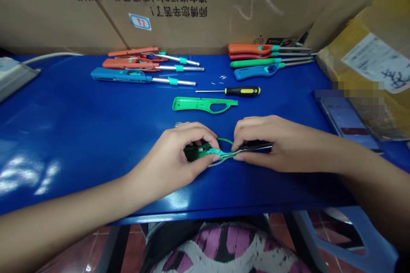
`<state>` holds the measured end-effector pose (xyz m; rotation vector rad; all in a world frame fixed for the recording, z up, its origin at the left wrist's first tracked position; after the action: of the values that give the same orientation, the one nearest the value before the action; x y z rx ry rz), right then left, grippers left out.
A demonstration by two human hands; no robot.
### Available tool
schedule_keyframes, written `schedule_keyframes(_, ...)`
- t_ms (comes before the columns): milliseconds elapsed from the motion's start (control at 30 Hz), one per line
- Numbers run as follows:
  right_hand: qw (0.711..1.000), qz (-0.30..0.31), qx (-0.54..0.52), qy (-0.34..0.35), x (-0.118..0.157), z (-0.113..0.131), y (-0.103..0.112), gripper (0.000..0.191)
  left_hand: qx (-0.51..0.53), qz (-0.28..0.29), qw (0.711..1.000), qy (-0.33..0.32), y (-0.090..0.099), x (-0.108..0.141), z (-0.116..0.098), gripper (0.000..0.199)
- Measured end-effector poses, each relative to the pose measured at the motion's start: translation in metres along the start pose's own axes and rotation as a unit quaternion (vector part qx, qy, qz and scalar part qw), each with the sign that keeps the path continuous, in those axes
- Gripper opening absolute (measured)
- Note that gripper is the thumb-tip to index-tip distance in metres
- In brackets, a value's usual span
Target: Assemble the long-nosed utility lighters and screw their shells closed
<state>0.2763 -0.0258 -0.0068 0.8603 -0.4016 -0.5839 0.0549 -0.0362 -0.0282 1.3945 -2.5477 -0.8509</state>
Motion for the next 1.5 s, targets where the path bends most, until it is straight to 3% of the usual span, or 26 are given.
schedule_keyframes(300,0.998,0.017,-0.060,-0.013,-0.003,-0.009,0.006,0.019,0.005,0.015,1.000,-0.001,0.003,0.002,0.004,0.017)
schedule_keyframes(600,0.998,0.008,-0.020,-0.062,0.003,-0.022,0.016,0.027,0.006,0.008,1.000,0.023,0.000,0.002,0.003,0.015)
schedule_keyframes(833,0.994,0.024,-0.034,-0.098,0.000,-0.016,0.012,0.013,0.000,-0.005,0.998,0.065,-0.001,0.000,0.002,0.019)
schedule_keyframes(1500,0.992,0.012,-0.025,-0.125,-0.001,-0.013,0.011,0.013,0.023,0.019,0.997,0.072,0.004,-0.001,0.006,0.029)
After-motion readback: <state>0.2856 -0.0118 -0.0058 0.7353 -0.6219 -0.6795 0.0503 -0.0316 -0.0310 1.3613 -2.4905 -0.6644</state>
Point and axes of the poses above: each hand's wrist, its own x-axis away from the middle knuckle, its own y-axis out of the back of the hand, z = x × y, the point moved 2 cm from there along -x, towards the middle knuckle, and after that the axes turned 5 degrees about x, right-handed, at the moved point
